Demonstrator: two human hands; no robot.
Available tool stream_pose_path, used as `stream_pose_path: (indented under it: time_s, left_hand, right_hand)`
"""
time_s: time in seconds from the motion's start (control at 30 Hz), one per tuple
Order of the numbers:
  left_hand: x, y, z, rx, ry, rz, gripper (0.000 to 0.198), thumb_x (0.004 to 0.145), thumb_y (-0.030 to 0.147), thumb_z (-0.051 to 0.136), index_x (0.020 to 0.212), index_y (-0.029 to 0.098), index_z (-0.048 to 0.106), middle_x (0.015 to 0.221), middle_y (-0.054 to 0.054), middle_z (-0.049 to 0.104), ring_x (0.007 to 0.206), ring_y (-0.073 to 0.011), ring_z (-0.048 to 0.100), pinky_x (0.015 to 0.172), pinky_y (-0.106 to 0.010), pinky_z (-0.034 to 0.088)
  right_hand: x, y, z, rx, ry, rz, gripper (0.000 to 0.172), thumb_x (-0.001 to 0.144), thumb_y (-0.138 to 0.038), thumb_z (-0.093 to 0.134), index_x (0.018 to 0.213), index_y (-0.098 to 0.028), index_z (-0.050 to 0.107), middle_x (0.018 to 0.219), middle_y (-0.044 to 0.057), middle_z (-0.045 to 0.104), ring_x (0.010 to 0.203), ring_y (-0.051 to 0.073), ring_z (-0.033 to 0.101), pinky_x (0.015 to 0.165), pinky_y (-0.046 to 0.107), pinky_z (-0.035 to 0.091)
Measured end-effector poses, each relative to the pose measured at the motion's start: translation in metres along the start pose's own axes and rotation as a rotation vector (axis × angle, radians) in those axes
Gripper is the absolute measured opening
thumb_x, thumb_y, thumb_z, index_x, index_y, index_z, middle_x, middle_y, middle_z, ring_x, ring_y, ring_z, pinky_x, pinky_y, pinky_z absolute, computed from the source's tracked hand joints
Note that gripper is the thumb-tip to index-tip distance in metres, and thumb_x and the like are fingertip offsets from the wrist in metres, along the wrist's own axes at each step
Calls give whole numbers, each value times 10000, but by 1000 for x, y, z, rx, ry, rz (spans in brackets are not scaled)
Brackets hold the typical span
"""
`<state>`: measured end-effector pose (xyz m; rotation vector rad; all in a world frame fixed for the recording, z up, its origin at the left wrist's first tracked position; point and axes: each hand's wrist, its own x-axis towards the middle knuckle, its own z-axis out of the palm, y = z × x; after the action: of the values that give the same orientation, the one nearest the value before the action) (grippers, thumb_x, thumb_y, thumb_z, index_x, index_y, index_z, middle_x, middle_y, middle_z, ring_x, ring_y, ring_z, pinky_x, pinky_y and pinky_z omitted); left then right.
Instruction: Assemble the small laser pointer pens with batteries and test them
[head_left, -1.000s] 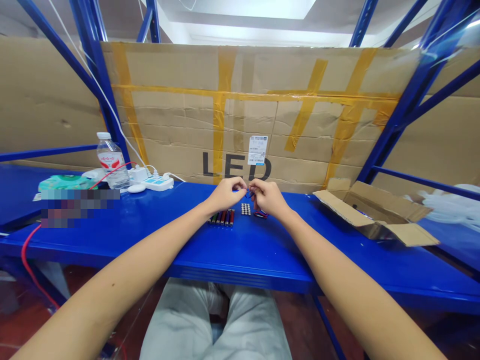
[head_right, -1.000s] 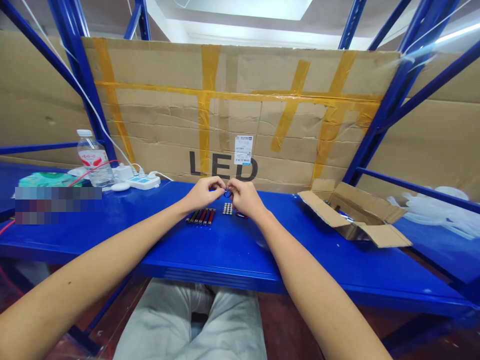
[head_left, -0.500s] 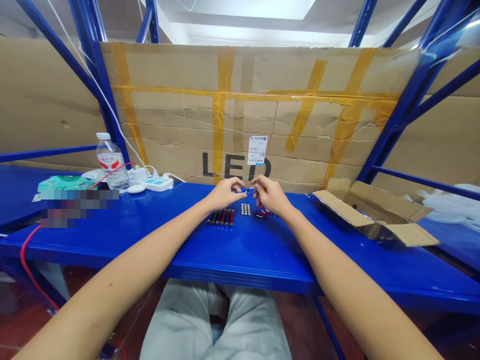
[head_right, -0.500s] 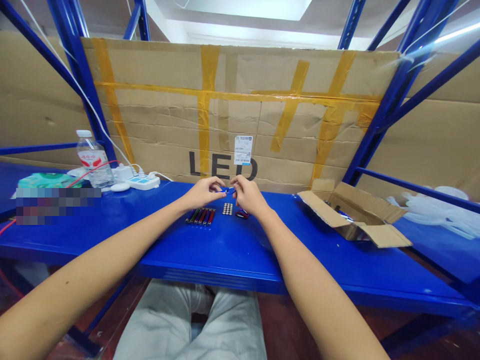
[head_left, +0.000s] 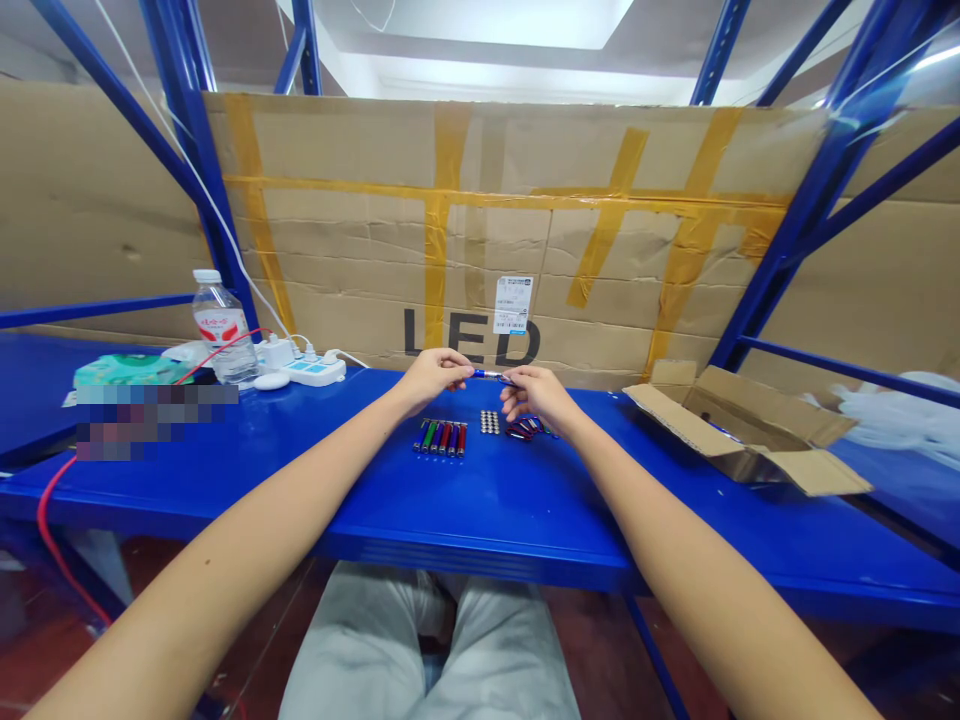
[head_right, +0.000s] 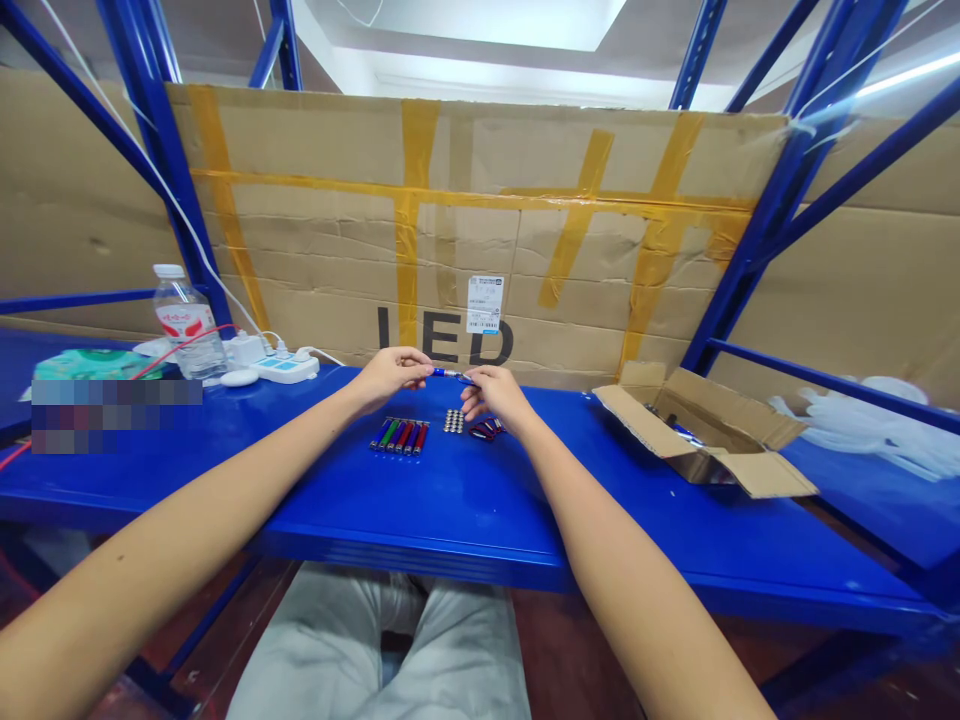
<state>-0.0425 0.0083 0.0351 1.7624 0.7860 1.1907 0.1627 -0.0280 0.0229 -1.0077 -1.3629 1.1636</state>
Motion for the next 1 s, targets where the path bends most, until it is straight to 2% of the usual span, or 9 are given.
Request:
stream_pose_path:
  time_s: [0.17, 0.27, 0.4, 0.5, 0.6, 0.7, 0.8, 1.0]
  left_hand:
    - [-2, 2, 3, 50, -2, 82, 231, 712, 332, 751, 796, 124, 696, 579, -2, 608, 537, -88, 516, 531, -234, 384]
    - [-4, 0, 9, 70, -19, 100, 260, 697, 364, 759, 788, 128, 700, 578, 4, 611, 535, -87, 493, 554, -242, 391]
    - [-3, -7, 19, -4, -57, 80, 359, 643, 388, 806, 848, 125, 672, 719, -46, 702, 635, -121, 580, 642, -264, 444]
    - [0, -11, 22, -120, 7, 33, 416, 727, 492, 731, 909, 125, 658, 912, -116, 737, 748, -159, 641, 683, -277, 468]
    - [4, -12, 15, -359, 29, -61, 522, 867, 609, 500, 949, 121, 667, 1055, -170, 718, 897, -210, 672, 736, -306, 497]
    - [5, -12, 4, -534, -4, -94, 598, 902, 633, 380, 949, 118, 682, 1097, -188, 704, 1023, -252, 662, 841, -360, 515]
    - [6, -12, -3, -585, 11, -128, 652, 918, 638, 305, 958, 110, 686, 1129, -197, 692, 1091, -266, 642, 917, -380, 505]
    - [5, -10, 0, -659, 34, -198, 714, 938, 626, 245, 1048, 58, 664, 1162, -231, 669, 1137, -293, 621, 1012, -407, 455]
  right_hand:
    - [-7, -1, 7, 7, -193, 66, 223, 854, -359, 614, 829, -137, 619, 671, 88, 678, 573, 184, 662, 522, 294, 548]
    - [-11, -2, 11, -54, -245, 79, 200, 820, -343, 648, 790, -146, 631, 635, 58, 663, 571, 166, 645, 523, 263, 518]
    - [-15, -5, 16, 9, -292, 140, 135, 793, -281, 631, 796, -146, 637, 548, 1, 577, 489, 137, 570, 496, 258, 485]
    - [-15, -7, 16, 56, -246, 159, 92, 784, -236, 592, 781, -146, 610, 525, -7, 546, 426, 115, 490, 426, 241, 418]
    - [-13, -8, 13, 98, -149, 154, 71, 782, -212, 569, 739, -156, 560, 510, -12, 514, 394, 97, 420, 379, 222, 341]
    - [-12, -9, 10, 134, -144, 217, 85, 786, -192, 554, 715, -162, 519, 489, -34, 452, 382, 75, 358, 370, 198, 286]
    - [-13, -12, 10, 138, -180, 298, 89, 790, -185, 543, 715, -167, 500, 469, -58, 390, 366, 59, 288, 363, 186, 237]
    - [-18, -15, 15, 67, -190, 314, 86, 787, -176, 540, 723, -172, 484, 482, -45, 421, 352, 59, 291, 365, 197, 219]
